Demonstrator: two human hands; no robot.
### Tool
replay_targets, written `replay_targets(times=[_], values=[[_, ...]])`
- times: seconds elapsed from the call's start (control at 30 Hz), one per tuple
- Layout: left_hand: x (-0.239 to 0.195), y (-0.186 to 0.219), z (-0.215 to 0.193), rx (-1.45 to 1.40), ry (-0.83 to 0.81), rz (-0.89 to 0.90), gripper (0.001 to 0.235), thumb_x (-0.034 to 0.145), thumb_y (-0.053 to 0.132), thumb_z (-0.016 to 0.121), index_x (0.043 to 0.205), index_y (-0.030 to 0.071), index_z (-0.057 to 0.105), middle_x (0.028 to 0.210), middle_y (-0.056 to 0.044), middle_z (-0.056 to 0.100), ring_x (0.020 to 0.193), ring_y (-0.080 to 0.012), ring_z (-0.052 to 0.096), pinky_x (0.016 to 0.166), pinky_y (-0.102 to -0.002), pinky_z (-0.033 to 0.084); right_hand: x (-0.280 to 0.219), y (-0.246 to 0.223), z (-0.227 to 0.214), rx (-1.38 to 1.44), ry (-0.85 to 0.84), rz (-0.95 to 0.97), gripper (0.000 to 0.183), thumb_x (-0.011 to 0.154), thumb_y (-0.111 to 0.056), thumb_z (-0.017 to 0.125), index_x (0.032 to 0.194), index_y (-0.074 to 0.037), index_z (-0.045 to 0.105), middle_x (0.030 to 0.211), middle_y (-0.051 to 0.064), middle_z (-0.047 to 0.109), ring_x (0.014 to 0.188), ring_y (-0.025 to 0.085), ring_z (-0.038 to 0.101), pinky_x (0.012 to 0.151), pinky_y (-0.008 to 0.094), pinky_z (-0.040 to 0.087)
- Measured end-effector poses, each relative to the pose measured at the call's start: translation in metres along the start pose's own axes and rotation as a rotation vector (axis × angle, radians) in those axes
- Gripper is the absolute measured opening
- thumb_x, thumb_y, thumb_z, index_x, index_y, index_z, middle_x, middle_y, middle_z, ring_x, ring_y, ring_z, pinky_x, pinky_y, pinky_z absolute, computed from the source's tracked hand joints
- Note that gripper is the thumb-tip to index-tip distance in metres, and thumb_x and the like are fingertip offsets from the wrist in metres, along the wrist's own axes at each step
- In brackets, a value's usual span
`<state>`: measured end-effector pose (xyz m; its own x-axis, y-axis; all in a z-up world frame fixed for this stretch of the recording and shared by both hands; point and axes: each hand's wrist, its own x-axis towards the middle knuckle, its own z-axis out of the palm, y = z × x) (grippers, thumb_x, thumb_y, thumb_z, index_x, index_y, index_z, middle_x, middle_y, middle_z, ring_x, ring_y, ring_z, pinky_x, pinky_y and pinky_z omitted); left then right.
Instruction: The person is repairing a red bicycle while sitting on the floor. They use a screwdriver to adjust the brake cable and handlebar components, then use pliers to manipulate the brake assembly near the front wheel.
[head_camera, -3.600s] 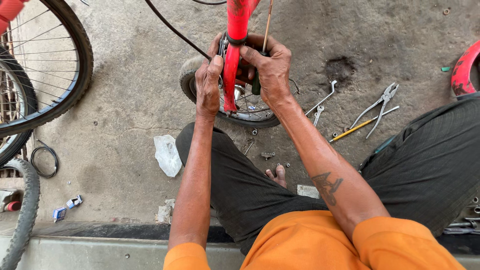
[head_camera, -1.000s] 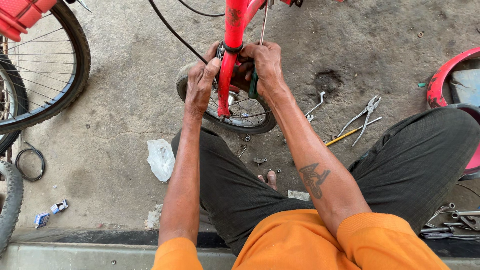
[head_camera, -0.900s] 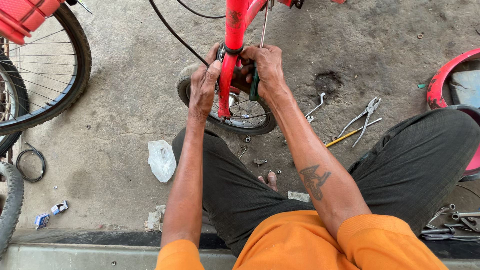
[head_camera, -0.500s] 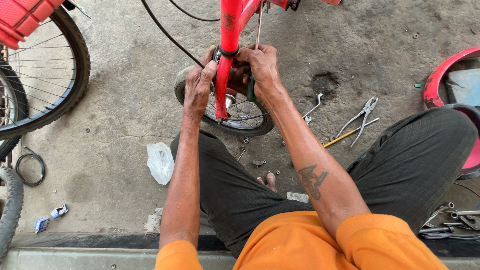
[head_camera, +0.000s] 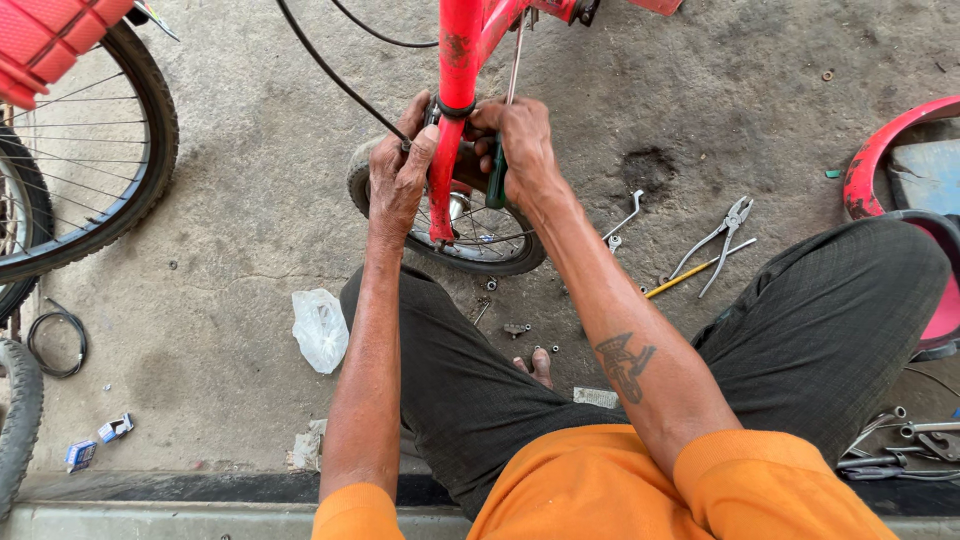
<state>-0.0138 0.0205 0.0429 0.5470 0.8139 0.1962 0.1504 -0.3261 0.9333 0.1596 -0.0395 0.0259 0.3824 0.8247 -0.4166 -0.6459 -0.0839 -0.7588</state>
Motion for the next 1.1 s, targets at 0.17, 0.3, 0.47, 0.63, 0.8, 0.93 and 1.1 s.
replay_targets(times=[0.17, 0.3, 0.47, 0.63, 0.8, 0.93, 1.1], values=[[0.002, 0.003, -0.004, 0.209, 0.061, 0.126, 0.041, 0.103, 0.014, 0.059, 0.14, -0.004, 0.059, 0.129, -0.02, 0.072, 0.119, -0.0224, 0.07, 0.103, -0.033, 0.053, -0.032, 0.015, -0.021, 0.13, 0.06, 0.009, 0.035, 0.096, -0.023, 0.063, 0.116, 0.003, 0.054, 0.079, 0.013, 0.066, 0.054, 0.014, 0.058, 0.04, 0.029, 0.048], [0.004, 0.013, -0.004, 0.278, 0.047, 0.107, 0.039, 0.099, 0.009, 0.057, 0.137, -0.001, 0.064, 0.117, -0.019, 0.077, 0.107, -0.0223, 0.075, 0.095, -0.034, 0.057, -0.048, 0.036, -0.037, 0.212, 0.061, -0.08, 0.041, 0.098, -0.024, 0.058, 0.126, 0.004, 0.053, 0.087, 0.014, 0.067, 0.061, 0.013, 0.06, 0.044, 0.028, 0.052], [0.004, 0.027, -0.002, 0.408, 0.053, 0.104, 0.042, 0.095, 0.01, 0.061, 0.135, 0.001, 0.064, 0.112, -0.018, 0.077, 0.101, -0.022, 0.076, 0.09, -0.034, 0.058, -0.028, 0.04, -0.018, 0.176, -0.025, -0.241, 0.041, 0.095, -0.014, 0.069, 0.129, 0.006, 0.056, 0.096, 0.012, 0.069, 0.067, 0.011, 0.061, 0.05, 0.026, 0.051], [0.007, 0.031, -0.001, 0.413, 0.006, 0.143, 0.041, 0.096, 0.009, 0.064, 0.136, -0.001, 0.065, 0.109, -0.018, 0.077, 0.098, -0.0213, 0.077, 0.087, -0.034, 0.059, -0.021, 0.026, -0.007, 0.111, -0.175, -0.205, 0.034, 0.097, -0.022, 0.07, 0.12, 0.003, 0.066, 0.084, 0.006, 0.071, 0.057, 0.01, 0.058, 0.046, 0.023, 0.045], [0.013, 0.019, 0.015, 0.45, 0.265, -0.094, 0.041, 0.09, 0.011, 0.068, 0.13, 0.0, 0.067, 0.087, -0.02, 0.077, 0.079, -0.0255, 0.076, 0.077, -0.036, 0.059, -0.032, 0.025, -0.009, -0.197, -0.172, -0.248, 0.037, 0.102, -0.032, 0.063, 0.119, 0.0, 0.069, 0.075, 0.006, 0.066, 0.053, 0.009, 0.058, 0.042, 0.023, 0.044], [0.012, 0.012, 0.025, 0.442, 0.404, 0.225, 0.029, 0.094, 0.005, 0.064, 0.121, -0.004, 0.071, 0.106, -0.021, 0.078, 0.099, -0.0268, 0.079, 0.088, -0.037, 0.061, -0.029, 0.022, -0.022, -0.158, -0.231, -0.269, 0.036, 0.102, -0.029, 0.06, 0.122, 0.001, 0.067, 0.09, 0.009, 0.07, 0.054, 0.008, 0.058, 0.042, 0.023, 0.044], [0.015, 0.02, 0.003, 0.523, 0.216, 0.125, 0.026, 0.094, 0.006, 0.064, 0.117, -0.002, 0.074, 0.099, -0.023, 0.076, 0.091, -0.0305, 0.077, 0.082, -0.04, 0.059, -0.016, 0.03, -0.029, -0.029, -0.234, -0.183, 0.033, 0.1, -0.021, 0.061, 0.124, 0.003, 0.064, 0.097, 0.013, 0.075, 0.053, 0.008, 0.058, 0.039, 0.022, 0.043]])
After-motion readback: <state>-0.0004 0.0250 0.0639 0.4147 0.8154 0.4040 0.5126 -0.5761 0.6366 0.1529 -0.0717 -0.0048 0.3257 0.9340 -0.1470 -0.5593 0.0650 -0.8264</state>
